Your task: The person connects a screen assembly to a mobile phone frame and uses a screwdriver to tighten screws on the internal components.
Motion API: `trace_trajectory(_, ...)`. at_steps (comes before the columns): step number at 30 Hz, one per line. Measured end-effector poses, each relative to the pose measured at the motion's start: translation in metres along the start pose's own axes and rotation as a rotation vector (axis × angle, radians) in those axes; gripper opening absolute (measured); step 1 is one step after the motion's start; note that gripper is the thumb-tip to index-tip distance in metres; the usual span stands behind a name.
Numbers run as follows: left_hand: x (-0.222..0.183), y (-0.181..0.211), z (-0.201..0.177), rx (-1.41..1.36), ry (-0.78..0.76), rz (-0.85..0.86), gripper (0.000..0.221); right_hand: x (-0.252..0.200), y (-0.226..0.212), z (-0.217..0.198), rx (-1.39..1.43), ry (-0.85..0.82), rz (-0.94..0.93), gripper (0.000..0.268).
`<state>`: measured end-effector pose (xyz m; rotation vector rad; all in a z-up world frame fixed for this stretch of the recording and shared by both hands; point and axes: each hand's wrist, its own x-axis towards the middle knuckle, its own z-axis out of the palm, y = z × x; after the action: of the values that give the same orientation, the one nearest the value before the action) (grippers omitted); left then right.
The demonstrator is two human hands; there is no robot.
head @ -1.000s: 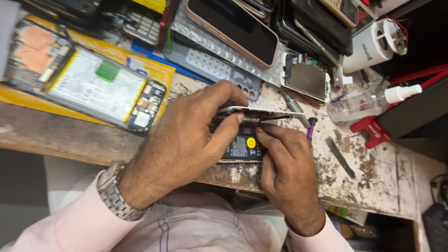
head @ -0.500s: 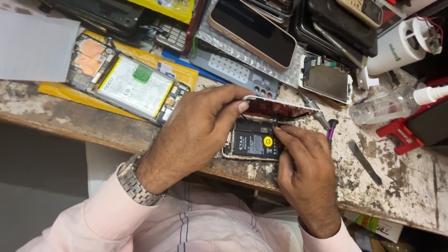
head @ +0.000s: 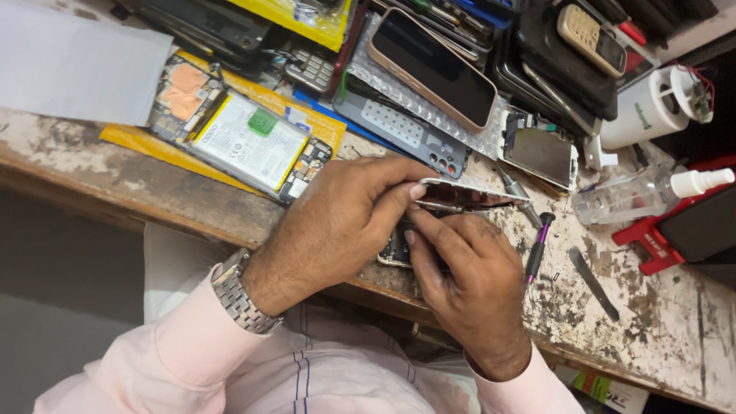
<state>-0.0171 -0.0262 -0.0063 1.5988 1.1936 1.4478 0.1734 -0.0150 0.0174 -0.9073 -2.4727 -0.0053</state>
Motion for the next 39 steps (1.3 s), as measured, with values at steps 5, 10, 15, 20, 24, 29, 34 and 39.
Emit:
trace_trajectory(5,-0.007,-0.003,-0.001,0.009,0.015,0.045,0.02,0.0,-0.007,0.006,-0.037,0.007,0.008,0.026)
trace_trajectory(10,-0.011,-0.009,0.002,0.042,0.033,0.13,0.017,-0.005,-0.008,0.008,-0.051,-0.023,0.08,0.026)
trace_trajectory(15,-0.013,-0.011,0.002,0.029,0.02,0.144,0.017,-0.004,-0.011,0.008,-0.056,-0.011,0.065,0.025)
trace_trajectory(20,-0.013,-0.01,-0.001,0.019,-0.005,0.116,0.017,-0.004,-0.015,0.009,-0.014,0.028,0.083,0.026)
trace_trajectory(24,-0.012,-0.009,-0.001,0.016,-0.006,0.108,0.017,-0.004,-0.015,0.011,0.001,0.069,0.05,0.026)
trace_trajectory(29,-0.012,-0.01,0.0,0.028,0.011,0.139,0.017,-0.003,-0.013,0.011,-0.041,0.084,-0.01,0.025)
trace_trajectory(34,-0.012,-0.012,0.0,0.023,0.014,0.151,0.017,-0.002,-0.011,0.011,-0.041,0.042,-0.004,0.025)
trace_trajectory(39,-0.012,-0.013,-0.001,0.014,0.006,0.144,0.018,0.0,-0.008,0.014,-0.048,0.07,-0.058,0.022)
